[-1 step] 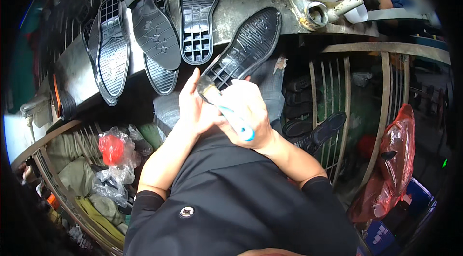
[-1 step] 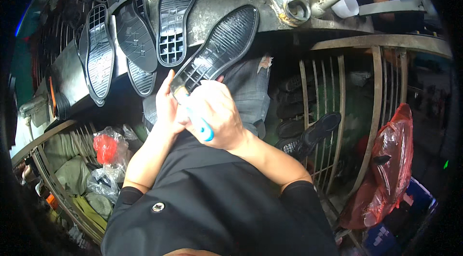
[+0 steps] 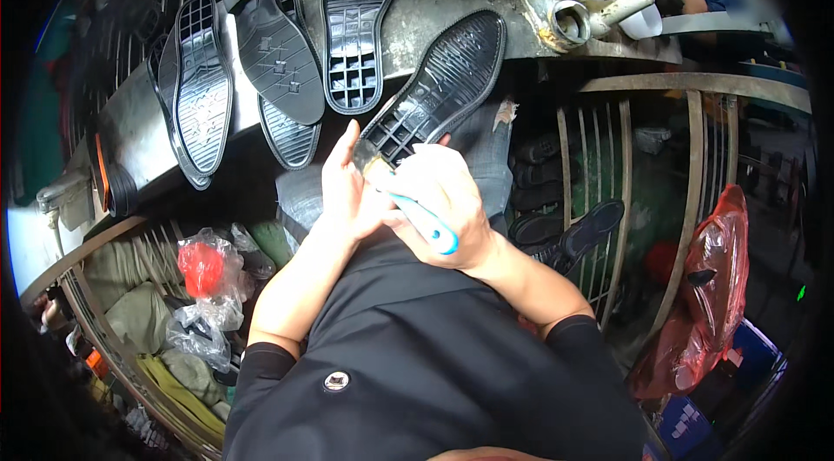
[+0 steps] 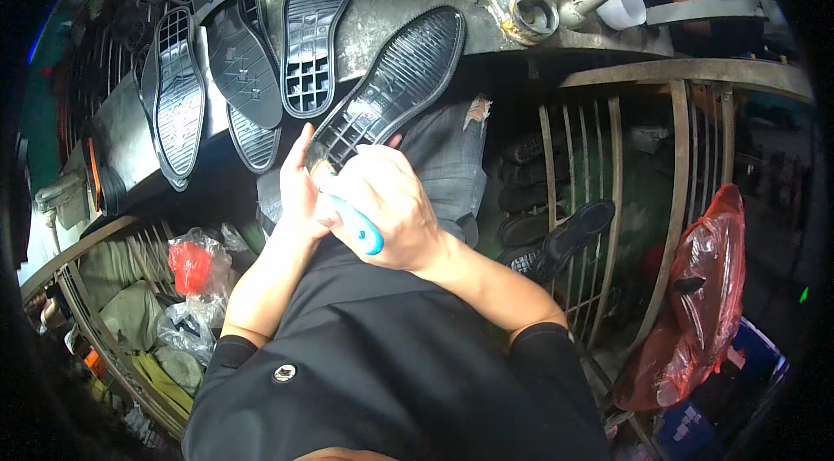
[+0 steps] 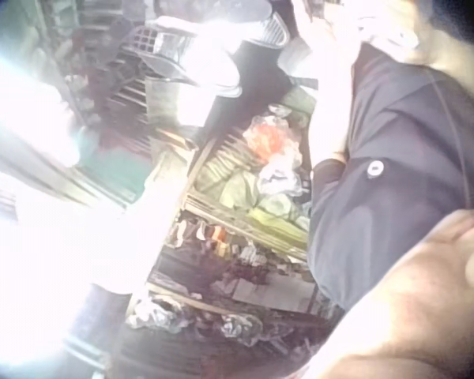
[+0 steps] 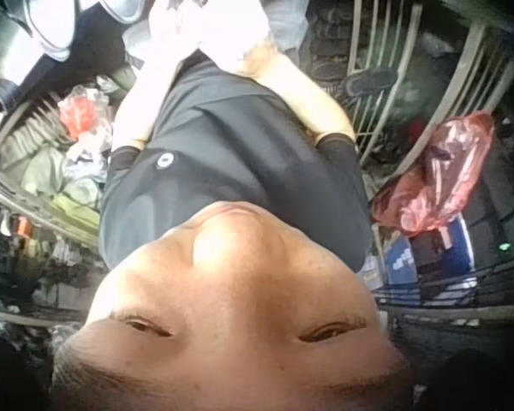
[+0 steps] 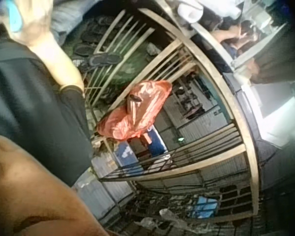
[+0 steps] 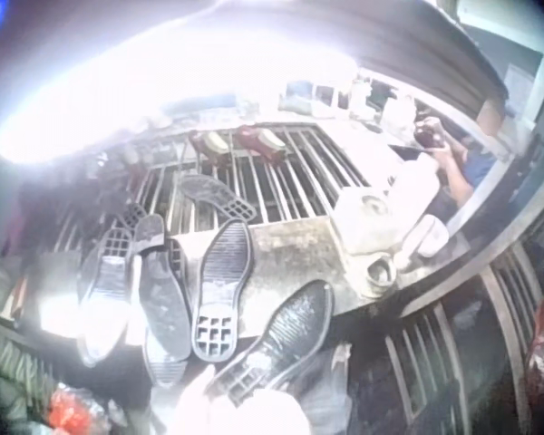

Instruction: The person is applying glue to the bottom of various shoe soles using a brush.

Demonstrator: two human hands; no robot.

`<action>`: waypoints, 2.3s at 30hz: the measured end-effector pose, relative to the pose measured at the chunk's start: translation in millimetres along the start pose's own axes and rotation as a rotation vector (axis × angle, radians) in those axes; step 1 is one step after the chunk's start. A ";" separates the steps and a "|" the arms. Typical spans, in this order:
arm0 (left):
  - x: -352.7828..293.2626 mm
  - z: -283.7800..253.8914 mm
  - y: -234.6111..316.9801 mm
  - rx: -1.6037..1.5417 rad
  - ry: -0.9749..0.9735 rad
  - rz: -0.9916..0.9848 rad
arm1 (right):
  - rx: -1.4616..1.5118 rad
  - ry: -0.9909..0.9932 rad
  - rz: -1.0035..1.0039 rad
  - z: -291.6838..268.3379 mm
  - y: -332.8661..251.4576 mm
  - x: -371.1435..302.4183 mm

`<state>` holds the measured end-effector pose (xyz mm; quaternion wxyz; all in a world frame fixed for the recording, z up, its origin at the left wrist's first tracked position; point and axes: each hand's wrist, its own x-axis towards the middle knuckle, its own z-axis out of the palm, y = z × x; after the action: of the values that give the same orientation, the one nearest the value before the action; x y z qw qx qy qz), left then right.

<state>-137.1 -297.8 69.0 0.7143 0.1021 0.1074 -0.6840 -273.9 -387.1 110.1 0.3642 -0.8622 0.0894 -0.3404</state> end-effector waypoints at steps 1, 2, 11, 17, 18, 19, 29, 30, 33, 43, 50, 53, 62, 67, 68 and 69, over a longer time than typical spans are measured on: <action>2.0 -7.7 1.4 -0.002 0.003 -0.005 | -0.002 0.000 0.006 -8.4 0.5 6.8; 1.7 -16.6 3.8 -0.066 0.006 0.025 | 0.097 -0.093 0.016 -20.3 3.6 13.0; 12.2 32.7 3.7 0.302 0.034 0.260 | 0.274 0.366 0.410 -81.1 35.1 59.2; 71.1 78.1 64.1 0.549 0.050 0.442 | 0.143 0.465 0.141 -32.7 79.8 81.0; 87.0 84.9 79.5 0.585 0.039 0.455 | 0.174 0.551 0.146 -27.8 96.2 86.8; 102.1 91.2 94.8 0.622 0.035 0.477 | 0.121 0.571 0.097 -24.8 116.6 95.3; 309.9 80.3 197.6 0.513 0.146 0.486 | -0.220 0.433 0.041 3.6 174.0 113.0; 320.9 95.8 179.1 0.528 0.256 0.521 | -0.223 0.433 0.052 2.5 179.5 109.0; 312.5 126.2 161.7 0.535 0.380 0.491 | -0.232 0.415 0.033 2.3 178.0 109.6; 76.8 111.1 166.5 2.195 0.395 0.936 | -0.278 0.407 0.038 -1.3 178.6 111.2; -6.3 14.4 189.8 2.691 1.063 0.810 | -0.276 0.396 0.006 6.5 178.9 112.1; -3.5 12.3 180.3 2.655 1.046 0.866 | -0.288 0.404 0.042 7.5 174.1 110.6; -4.8 70.3 167.0 0.995 0.287 0.898 | -0.327 0.439 0.064 10.5 173.3 112.3; 6.1 79.9 160.0 0.964 0.327 1.181 | -0.343 0.434 0.081 9.8 172.9 111.5; 5.9 60.0 164.3 0.793 0.365 1.099 | -0.360 0.442 0.080 9.1 173.3 111.8; -3.9 49.9 160.1 0.605 0.273 0.898 | -0.362 0.448 0.081 9.1 173.8 114.2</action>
<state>23.4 -301.7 117.6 0.8541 0.4258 -0.0562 -0.2934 -165.8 -552.8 45.5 0.1889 -0.8123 0.2610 -0.4862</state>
